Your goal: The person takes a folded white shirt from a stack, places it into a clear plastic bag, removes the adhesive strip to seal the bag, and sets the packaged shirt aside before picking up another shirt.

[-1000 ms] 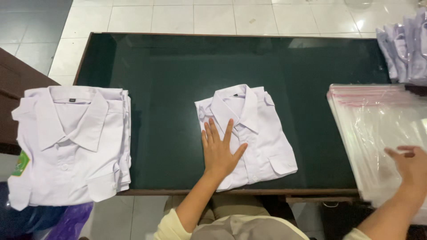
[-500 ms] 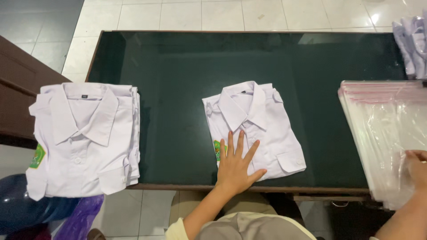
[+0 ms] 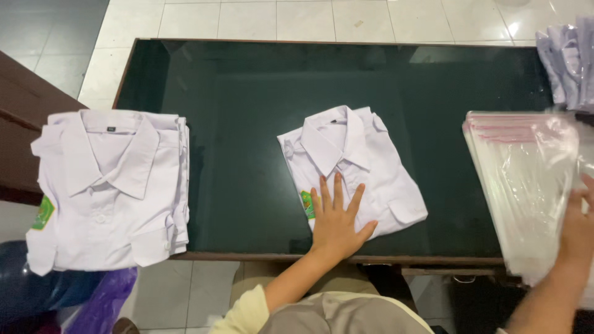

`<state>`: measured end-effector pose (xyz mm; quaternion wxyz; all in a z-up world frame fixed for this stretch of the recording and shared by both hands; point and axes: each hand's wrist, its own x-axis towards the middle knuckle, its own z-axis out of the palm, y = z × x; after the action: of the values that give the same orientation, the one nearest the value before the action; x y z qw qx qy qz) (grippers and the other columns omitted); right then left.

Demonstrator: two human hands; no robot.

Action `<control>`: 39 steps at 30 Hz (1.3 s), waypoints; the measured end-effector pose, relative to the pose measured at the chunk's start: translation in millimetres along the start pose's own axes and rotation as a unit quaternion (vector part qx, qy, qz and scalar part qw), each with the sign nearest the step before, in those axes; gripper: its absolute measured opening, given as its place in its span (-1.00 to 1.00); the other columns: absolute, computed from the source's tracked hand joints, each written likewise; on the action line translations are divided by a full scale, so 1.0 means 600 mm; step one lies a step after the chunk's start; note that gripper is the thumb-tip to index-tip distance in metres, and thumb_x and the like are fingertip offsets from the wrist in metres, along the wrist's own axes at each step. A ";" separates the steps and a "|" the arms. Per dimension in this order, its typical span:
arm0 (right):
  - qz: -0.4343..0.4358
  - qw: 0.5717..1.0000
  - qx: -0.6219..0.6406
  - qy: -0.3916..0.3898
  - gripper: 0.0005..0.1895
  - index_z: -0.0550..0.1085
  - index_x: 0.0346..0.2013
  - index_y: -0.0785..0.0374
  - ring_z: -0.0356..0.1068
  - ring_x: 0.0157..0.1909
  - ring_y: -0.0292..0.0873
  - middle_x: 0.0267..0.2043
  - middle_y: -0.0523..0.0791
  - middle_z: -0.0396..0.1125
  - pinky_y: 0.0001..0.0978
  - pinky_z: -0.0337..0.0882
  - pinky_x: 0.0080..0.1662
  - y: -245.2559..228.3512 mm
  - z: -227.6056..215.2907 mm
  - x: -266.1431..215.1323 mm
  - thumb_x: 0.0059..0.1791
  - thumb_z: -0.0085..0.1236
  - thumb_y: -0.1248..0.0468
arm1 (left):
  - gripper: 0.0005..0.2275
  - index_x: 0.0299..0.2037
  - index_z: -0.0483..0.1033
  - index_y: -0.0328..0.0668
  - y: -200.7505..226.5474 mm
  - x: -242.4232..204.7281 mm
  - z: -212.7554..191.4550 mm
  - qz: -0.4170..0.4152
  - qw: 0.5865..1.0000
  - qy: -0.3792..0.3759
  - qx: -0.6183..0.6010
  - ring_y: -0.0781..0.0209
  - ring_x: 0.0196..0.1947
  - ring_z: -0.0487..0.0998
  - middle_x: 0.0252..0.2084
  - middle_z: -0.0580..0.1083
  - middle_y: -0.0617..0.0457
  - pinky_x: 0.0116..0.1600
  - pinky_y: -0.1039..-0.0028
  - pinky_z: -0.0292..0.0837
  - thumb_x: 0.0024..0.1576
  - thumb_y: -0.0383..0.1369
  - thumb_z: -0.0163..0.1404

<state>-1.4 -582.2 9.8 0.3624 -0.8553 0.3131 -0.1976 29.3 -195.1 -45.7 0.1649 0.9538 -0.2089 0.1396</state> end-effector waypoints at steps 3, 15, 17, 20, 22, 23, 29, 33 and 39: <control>-0.165 0.984 0.072 -0.002 -0.90 0.30 -0.27 0.09 0.22 0.10 -0.21 0.32 -0.14 0.22 -0.43 0.18 -0.11 0.022 0.071 0.022 0.05 -0.12 0.39 | -0.39 0.30 0.06 -0.11 0.023 0.027 0.004 0.002 0.993 -0.036 -0.116 -0.61 0.27 -0.25 0.30 -0.22 -0.57 0.25 -0.21 -0.24 0.08 -0.01 -0.18; -0.522 0.830 0.047 -0.189 -0.97 0.40 -0.37 0.05 0.07 0.32 -0.01 0.13 -0.22 0.30 -0.13 -0.34 0.29 -0.255 0.374 -0.269 -0.06 -0.02 0.23 | -0.50 0.21 0.26 -0.02 -0.098 -0.022 0.068 -0.326 0.593 0.025 -0.735 0.15 -0.32 0.59 -0.17 0.52 -0.08 -0.29 0.45 0.57 0.02 -0.42 0.09; -0.508 0.823 0.064 -0.246 -0.88 0.40 -0.22 0.06 0.05 0.33 -0.06 0.13 -0.21 0.29 -0.21 -0.36 0.30 -0.258 0.364 -0.272 -0.03 -0.07 0.23 | -0.58 0.15 0.29 -0.11 -0.132 -0.034 0.040 -0.366 0.552 0.059 -0.747 0.02 -0.30 0.58 -0.14 0.50 -0.18 -0.27 0.33 0.57 0.05 -0.43 0.02; -0.496 0.821 0.066 -0.274 -0.71 0.39 0.00 0.07 -0.01 0.36 -0.09 0.17 -0.17 0.25 -0.26 -0.40 0.33 -0.270 0.327 -0.273 -0.02 -0.06 0.22 | -0.68 0.10 0.31 -0.24 -0.165 -0.045 -0.007 -0.418 0.556 0.134 -0.705 -0.14 -0.29 0.57 -0.13 0.48 -0.31 -0.28 0.25 0.57 0.11 -0.47 -0.11; -0.497 0.829 0.052 -0.251 -0.64 0.38 0.06 0.08 -0.05 0.38 -0.08 0.20 -0.14 0.22 -0.23 -0.42 0.34 -0.264 0.299 -0.270 -0.05 0.00 0.21 | -0.70 0.10 0.30 -0.28 -0.174 -0.047 -0.035 -0.435 0.601 0.174 -0.648 -0.17 -0.29 0.56 -0.16 0.48 -0.32 -0.30 0.28 0.56 0.14 -0.49 -0.17; -0.482 0.844 0.025 -0.232 -0.60 0.36 0.09 0.08 -0.07 0.39 -0.06 0.22 -0.13 0.20 -0.19 -0.41 0.34 -0.253 0.287 -0.266 -0.05 0.02 0.18 | -0.69 0.10 0.27 -0.31 -0.174 -0.047 -0.047 -0.423 0.680 0.220 -0.557 -0.14 -0.29 0.57 -0.15 0.46 -0.35 -0.33 0.28 0.59 0.13 -0.51 -0.16; -0.438 0.852 -0.142 -0.249 -0.31 0.23 0.21 0.06 -0.18 0.39 0.17 0.34 -0.06 0.00 0.22 -0.28 0.25 -0.189 0.258 -0.254 -0.14 0.02 -0.12 | -0.36 0.30 -0.14 -0.39 -0.163 -0.068 -0.067 -0.294 0.925 0.231 -0.063 -0.36 0.25 0.05 0.28 0.01 -0.45 0.28 -0.09 -0.20 0.10 -0.33 -0.04; -0.445 0.836 -0.203 -0.248 -0.18 0.05 0.33 0.02 -0.29 0.40 0.18 0.41 -0.04 -0.17 0.18 -0.32 0.25 -0.168 0.268 -0.258 -0.11 -0.28 -0.32 | -0.29 0.32 0.06 0.06 -0.100 -0.069 -0.058 -0.020 0.992 -0.048 -0.119 -0.40 0.33 -0.14 0.37 -0.06 -0.21 0.20 -0.34 -0.23 -0.02 0.14 -0.07; -0.473 0.833 -0.196 -0.208 -0.25 0.13 0.30 -0.04 -0.21 0.39 0.13 0.39 -0.11 -0.08 0.01 -0.22 0.26 -0.140 0.268 -0.245 -0.04 -0.57 -0.32 | -0.61 0.21 0.26 0.25 -0.137 -0.088 -0.011 -0.005 0.998 0.002 -0.070 -0.20 0.26 0.15 0.18 0.31 -0.05 0.18 -0.28 -0.10 0.14 -0.17 -0.14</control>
<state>15.8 -357.3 -50.0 0.1061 -0.9731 -0.1802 -0.0969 18.1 -103.6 -78.4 0.2320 0.9409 -0.2126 0.1257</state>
